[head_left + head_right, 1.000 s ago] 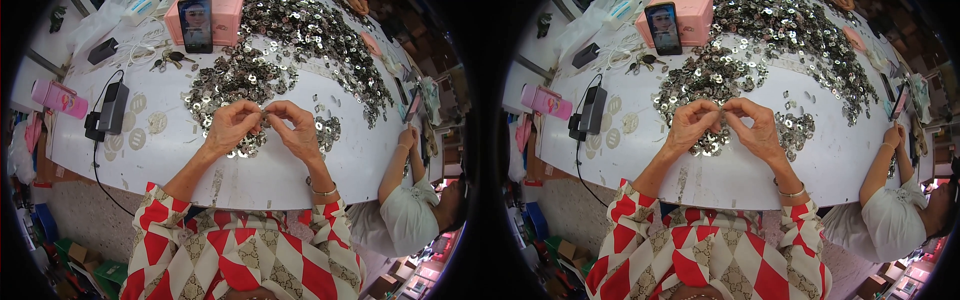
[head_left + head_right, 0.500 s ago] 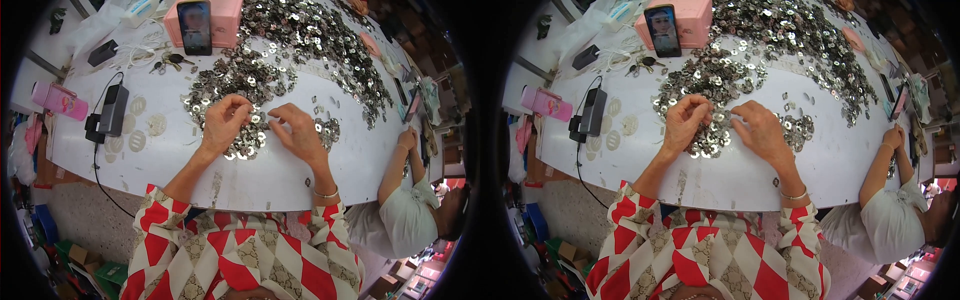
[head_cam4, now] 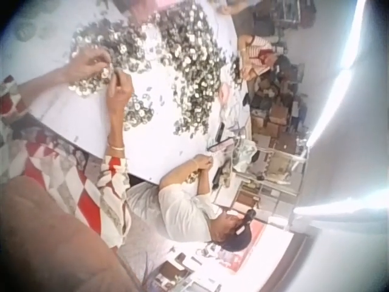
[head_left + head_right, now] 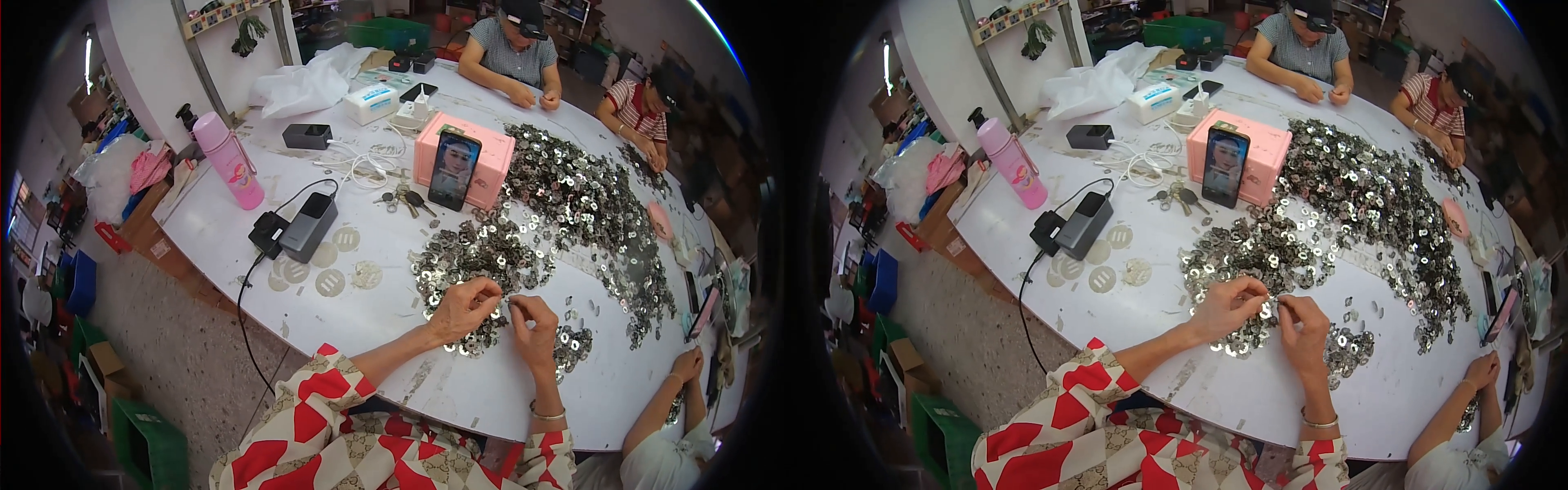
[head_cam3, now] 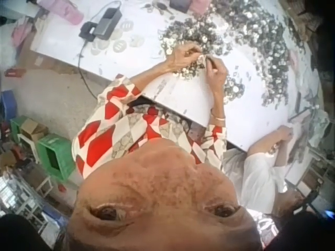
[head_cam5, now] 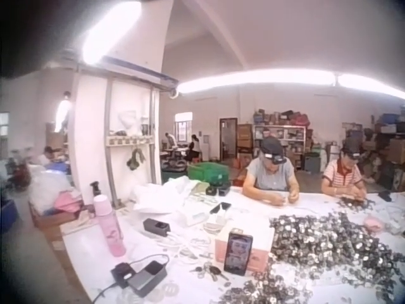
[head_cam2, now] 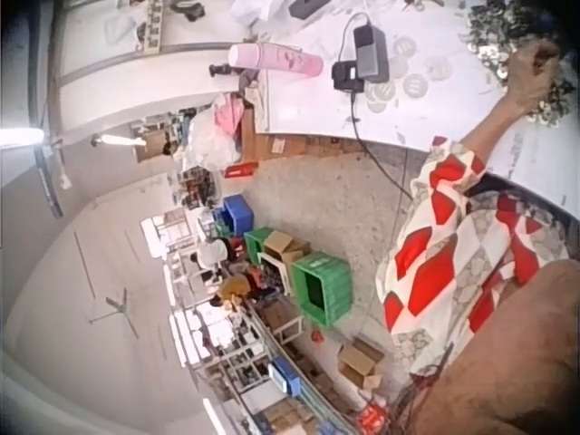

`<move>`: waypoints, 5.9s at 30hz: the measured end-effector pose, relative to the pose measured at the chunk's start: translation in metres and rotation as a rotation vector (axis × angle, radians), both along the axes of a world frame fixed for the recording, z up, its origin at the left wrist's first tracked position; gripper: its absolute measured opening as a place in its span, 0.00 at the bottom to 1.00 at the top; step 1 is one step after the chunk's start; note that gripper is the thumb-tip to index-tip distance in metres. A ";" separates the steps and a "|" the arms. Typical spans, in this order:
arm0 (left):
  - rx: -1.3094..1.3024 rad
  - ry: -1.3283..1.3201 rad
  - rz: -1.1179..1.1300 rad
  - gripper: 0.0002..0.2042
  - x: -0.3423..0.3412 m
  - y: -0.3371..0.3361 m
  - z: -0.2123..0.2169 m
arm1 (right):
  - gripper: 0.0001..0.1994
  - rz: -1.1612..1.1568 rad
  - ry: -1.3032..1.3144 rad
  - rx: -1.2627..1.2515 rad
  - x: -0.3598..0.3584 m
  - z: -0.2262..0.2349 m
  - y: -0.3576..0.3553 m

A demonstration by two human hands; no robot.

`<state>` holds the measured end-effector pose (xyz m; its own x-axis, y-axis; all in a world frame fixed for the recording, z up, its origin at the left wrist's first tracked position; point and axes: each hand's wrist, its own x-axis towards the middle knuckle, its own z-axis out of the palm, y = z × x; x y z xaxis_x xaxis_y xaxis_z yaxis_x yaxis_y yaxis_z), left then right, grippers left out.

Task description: The person sorts through a pile of small four-leaf clover shaped metal parts on a white table by hand.

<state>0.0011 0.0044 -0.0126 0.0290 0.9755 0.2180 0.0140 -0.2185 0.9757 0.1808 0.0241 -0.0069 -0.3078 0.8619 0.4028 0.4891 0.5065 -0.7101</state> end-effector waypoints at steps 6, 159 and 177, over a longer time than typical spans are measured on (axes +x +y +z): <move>-0.041 0.010 -0.144 0.09 0.001 -0.003 0.009 | 0.07 0.102 0.479 -0.420 -0.006 0.008 -0.002; 0.231 0.189 -0.049 0.05 -0.001 -0.005 0.002 | 0.08 0.081 0.566 -0.569 -0.002 0.019 -0.012; 0.315 0.202 -0.014 0.10 0.004 -0.010 0.001 | 0.09 0.063 0.635 -0.648 0.002 0.024 -0.014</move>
<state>0.0046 -0.0056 -0.0117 0.1153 0.8605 0.4961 0.1945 -0.5094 0.8383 0.1826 0.0104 0.0173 -0.2474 0.9679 -0.0449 -0.1065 -0.0732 -0.9916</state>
